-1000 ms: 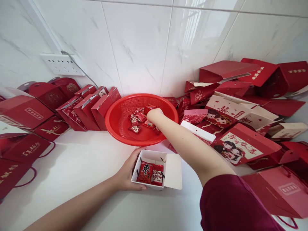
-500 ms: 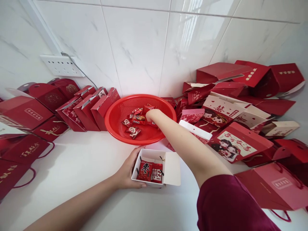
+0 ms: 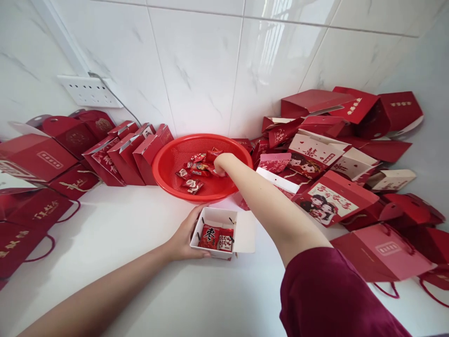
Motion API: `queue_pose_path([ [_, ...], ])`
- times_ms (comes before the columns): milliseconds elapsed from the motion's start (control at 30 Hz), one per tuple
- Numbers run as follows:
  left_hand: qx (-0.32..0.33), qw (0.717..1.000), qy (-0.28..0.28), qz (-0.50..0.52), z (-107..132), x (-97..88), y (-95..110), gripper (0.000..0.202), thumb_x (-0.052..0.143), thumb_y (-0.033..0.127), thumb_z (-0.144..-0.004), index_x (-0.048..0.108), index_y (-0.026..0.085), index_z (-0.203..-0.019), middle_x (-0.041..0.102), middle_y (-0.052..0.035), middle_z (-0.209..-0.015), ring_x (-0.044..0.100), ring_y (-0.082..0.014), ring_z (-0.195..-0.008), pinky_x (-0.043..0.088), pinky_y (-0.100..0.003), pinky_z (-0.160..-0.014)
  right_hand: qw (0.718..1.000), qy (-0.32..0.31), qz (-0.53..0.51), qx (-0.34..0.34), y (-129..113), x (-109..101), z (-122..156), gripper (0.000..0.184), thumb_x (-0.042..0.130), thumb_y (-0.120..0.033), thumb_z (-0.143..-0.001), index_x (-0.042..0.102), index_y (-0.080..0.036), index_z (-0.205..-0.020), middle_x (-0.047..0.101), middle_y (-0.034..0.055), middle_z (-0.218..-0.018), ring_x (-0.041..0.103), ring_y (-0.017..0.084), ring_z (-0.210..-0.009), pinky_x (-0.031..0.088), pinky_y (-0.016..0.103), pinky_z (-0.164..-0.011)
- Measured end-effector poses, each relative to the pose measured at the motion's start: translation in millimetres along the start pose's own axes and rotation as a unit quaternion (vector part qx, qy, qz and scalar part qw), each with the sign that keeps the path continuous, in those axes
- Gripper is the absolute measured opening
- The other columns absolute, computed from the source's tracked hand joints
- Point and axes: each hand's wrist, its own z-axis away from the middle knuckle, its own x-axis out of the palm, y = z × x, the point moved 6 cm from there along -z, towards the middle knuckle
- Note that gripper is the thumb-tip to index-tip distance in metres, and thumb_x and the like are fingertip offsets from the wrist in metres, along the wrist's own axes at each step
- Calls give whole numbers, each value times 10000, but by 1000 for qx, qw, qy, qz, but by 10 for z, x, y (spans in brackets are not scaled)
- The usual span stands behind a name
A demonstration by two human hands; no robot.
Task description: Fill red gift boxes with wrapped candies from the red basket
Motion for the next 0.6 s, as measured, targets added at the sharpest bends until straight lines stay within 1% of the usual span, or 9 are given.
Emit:
queue_pose_path([
  [67,7,1000,3,-5,-8,-1,17,1082,883,475,-614,299,210,-1486,427,-178,-1465,469,-402,-1329,417,-517,-1094,999,-31,-13,25,30,-17,143,212,700,-292,-871,695,-101,-963,714,99,-917,692,226,-842,566,364,-770],
  [133,7,1000,6,1,-15,5,24,1072,883,470,-620,306,214,-1486,432,-174,-1462,461,-403,-1336,413,-520,-1094,999,-18,-40,19,21,-41,346,171,690,-252,-832,709,-103,-914,732,118,-882,699,254,-846,549,350,-783],
  [200,4,1000,8,17,-19,17,19,1069,882,463,-628,301,223,-1492,439,-170,-1461,460,-399,-1340,406,-528,-1098,997,40,-71,-11,-15,-61,601,276,597,-241,-873,660,-134,-1120,721,109,-1092,679,239,-988,525,325,-875],
  [267,2,999,9,34,-20,31,12,1079,887,458,-625,296,220,-1496,442,-175,-1464,462,-397,-1342,396,-541,-1104,976,139,-149,-79,-71,-64,902,414,514,-218,-905,521,-175,-1317,622,89,-1324,613,199,-1148,483,312,-981],
  [333,1,999,10,47,-20,44,4,1084,893,452,-617,298,211,-1491,450,-182,-1461,466,-393,-1342,391,-550,-1108,904,236,-309,-179,-98,-25,1234,475,529,-202,-881,472,-186,-1352,556,96,-1406,566,197,-1228,468,339,-1024],
  [400,-2,998,6,61,-22,57,-1,1078,892,444,-623,295,213,-1490,450,-183,-1463,466,-386,-1347,391,-551,-1109,809,256,-480,-223,-48,127,1483,532,581,-203,-847,472,-219,-1367,543,93,-1418,574,202,-1219,490,359,-1006],
  [500,6,998,9,69,-35,61,19,1072,893,431,-626,301,214,-1493,439,-180,-1474,457,-388,-1355,378,-556,-1118,693,198,-674,-162,49,454,1649,496,634,-228,-827,550,-234,-1316,630,78,-1303,650,185,-1066,529,352,-948],
  [567,17,997,11,71,-49,66,46,1051,895,415,-626,326,209,-1485,449,-176,-1464,457,-394,-1351,378,-556,-1116,633,145,-751,-121,56,606,1704,400,647,-232,-823,626,-192,-1221,688,85,-1188,671,184,-1000,538,352,-941],
  [600,21,997,11,77,-55,70,59,1037,894,408,-628,337,209,-1480,457,-175,-1457,460,-396,-1347,385,-555,-1109,611,119,-774,-114,41,643,1724,356,652,-238,-827,652,-173,-1177,704,90,-1146,675,187,-989,544,350,-936],
])
